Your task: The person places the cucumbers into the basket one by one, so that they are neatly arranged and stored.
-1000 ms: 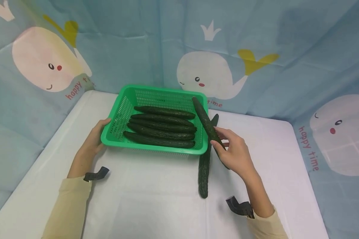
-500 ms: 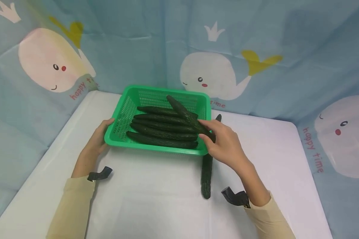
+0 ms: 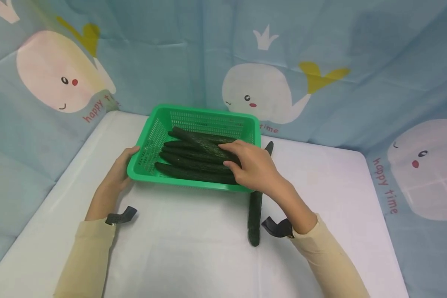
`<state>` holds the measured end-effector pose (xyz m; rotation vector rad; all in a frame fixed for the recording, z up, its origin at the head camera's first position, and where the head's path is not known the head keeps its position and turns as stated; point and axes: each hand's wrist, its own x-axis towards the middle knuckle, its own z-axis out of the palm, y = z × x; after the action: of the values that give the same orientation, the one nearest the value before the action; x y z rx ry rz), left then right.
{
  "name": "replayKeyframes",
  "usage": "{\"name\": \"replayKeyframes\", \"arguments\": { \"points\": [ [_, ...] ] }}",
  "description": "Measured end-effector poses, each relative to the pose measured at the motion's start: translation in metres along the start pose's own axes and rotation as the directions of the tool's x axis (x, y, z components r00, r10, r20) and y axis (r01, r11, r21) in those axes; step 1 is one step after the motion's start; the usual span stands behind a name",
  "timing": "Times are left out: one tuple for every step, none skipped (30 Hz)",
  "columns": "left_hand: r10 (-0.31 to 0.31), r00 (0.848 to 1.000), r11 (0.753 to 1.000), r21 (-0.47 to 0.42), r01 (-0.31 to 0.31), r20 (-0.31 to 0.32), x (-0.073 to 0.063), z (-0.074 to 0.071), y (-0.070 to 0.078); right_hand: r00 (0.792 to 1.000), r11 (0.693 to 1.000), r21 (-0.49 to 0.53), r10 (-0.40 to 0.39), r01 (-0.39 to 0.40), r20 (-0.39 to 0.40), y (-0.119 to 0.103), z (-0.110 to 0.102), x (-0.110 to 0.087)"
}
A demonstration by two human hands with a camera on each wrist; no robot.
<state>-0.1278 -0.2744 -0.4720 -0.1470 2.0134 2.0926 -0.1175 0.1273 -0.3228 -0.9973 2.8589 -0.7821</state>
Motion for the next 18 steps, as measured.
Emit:
{"name": "replayKeyframes", "arguments": {
  "points": [
    [-0.006, 1.0, 1.0, 0.0, 0.006, 0.0, 0.0, 0.0, 0.001, 1.0, 1.0, 0.001, -0.005, 0.005, 0.01, -0.001, 0.0, 0.002],
    [-0.012, 1.0, 1.0, -0.003, 0.012, 0.001, 0.0, 0.0, 0.001, 1.0, 1.0, 0.0, -0.008, 0.008, 0.021, -0.002, 0.001, 0.004],
    [-0.017, 1.0, 1.0, -0.006, 0.017, 0.0, 0.0, 0.0, 0.001, 0.999, 1.0, 0.0, -0.013, 0.013, 0.032, -0.003, 0.001, 0.005],
    [-0.018, 1.0, 1.0, -0.013, 0.018, -0.001, 0.0, 0.0, 0.002, 0.999, 1.0, -0.003, -0.021, 0.021, 0.039, -0.004, 0.003, 0.007],
    [-0.016, 1.0, 1.0, -0.014, 0.016, -0.001, 0.0, -0.001, 0.002, 0.998, 1.0, -0.004, -0.03, 0.03, 0.048, -0.005, 0.003, 0.009],
    [-0.014, 1.0, 1.0, -0.015, 0.014, -0.003, 0.0, -0.001, 0.002, 0.998, 0.999, -0.008, -0.039, 0.039, 0.055, -0.006, 0.005, 0.011],
    [-0.011, 1.0, 1.0, -0.019, 0.011, -0.004, 0.0, -0.001, 0.003, 0.997, 0.999, -0.01, -0.049, 0.05, 0.061, -0.007, 0.006, 0.012],
    [-0.008, 1.0, 1.0, -0.028, 0.008, -0.004, 0.0, -0.001, 0.003, 0.996, 0.998, -0.012, -0.059, 0.06, 0.067, -0.008, 0.007, 0.014],
    [-0.007, 1.0, 1.0, -0.03, 0.007, -0.006, 0.0, -0.001, 0.003, 0.995, 0.997, -0.015, -0.069, 0.07, 0.072, -0.008, 0.008, 0.015],
    [-0.007, 1.0, 0.999, -0.036, 0.006, -0.004, 0.0, -0.001, 0.003, 0.994, 0.997, -0.018, -0.077, 0.079, 0.076, -0.009, 0.009, 0.017],
    [-0.009, 1.0, 0.999, -0.038, 0.009, -0.001, 0.0, -0.001, 0.004, 0.993, 0.996, -0.017, -0.081, 0.082, 0.083, -0.009, 0.011, 0.018],
    [-0.017, 1.0, 0.999, -0.041, 0.017, 0.001, 0.0, -0.001, 0.004, 0.993, 0.996, -0.022, -0.083, 0.085, 0.088, -0.01, 0.012, 0.019],
    [-0.023, 1.0, 0.999, -0.043, 0.023, 0.002, -0.001, 0.0, 0.004, 0.992, 0.996, -0.025, -0.085, 0.088, 0.094, -0.01, 0.013, 0.019],
    [-0.029, 1.0, 0.999, -0.034, 0.029, 0.003, -0.001, 0.0, 0.004, 0.991, 0.996, -0.029, -0.086, 0.089, 0.1, -0.011, 0.015, 0.02],
    [-0.034, 0.999, 0.999, -0.027, 0.034, 0.004, -0.001, 0.0, 0.003, 0.991, 0.995, -0.032, -0.086, 0.09, 0.105, -0.011, 0.017, 0.021],
    [-0.037, 0.999, 0.999, -0.022, 0.037, 0.006, -0.001, 0.0, 0.003, 0.99, 0.996, -0.031, -0.085, 0.089, 0.11, -0.012, 0.018, 0.021],
    [-0.042, 0.999, 0.999, -0.017, 0.042, 0.005, -0.002, 0.0, 0.003, 0.99, 0.996, -0.032, -0.085, 0.089, 0.116, -0.012, 0.02, 0.022],
    [-0.046, 0.999, 0.999, -0.011, 0.046, 0.003, -0.002, 0.0, 0.003, 0.989, 0.995, -0.03, -0.086, 0.09, 0.122, -0.013, 0.021, 0.022]
  ]
}}
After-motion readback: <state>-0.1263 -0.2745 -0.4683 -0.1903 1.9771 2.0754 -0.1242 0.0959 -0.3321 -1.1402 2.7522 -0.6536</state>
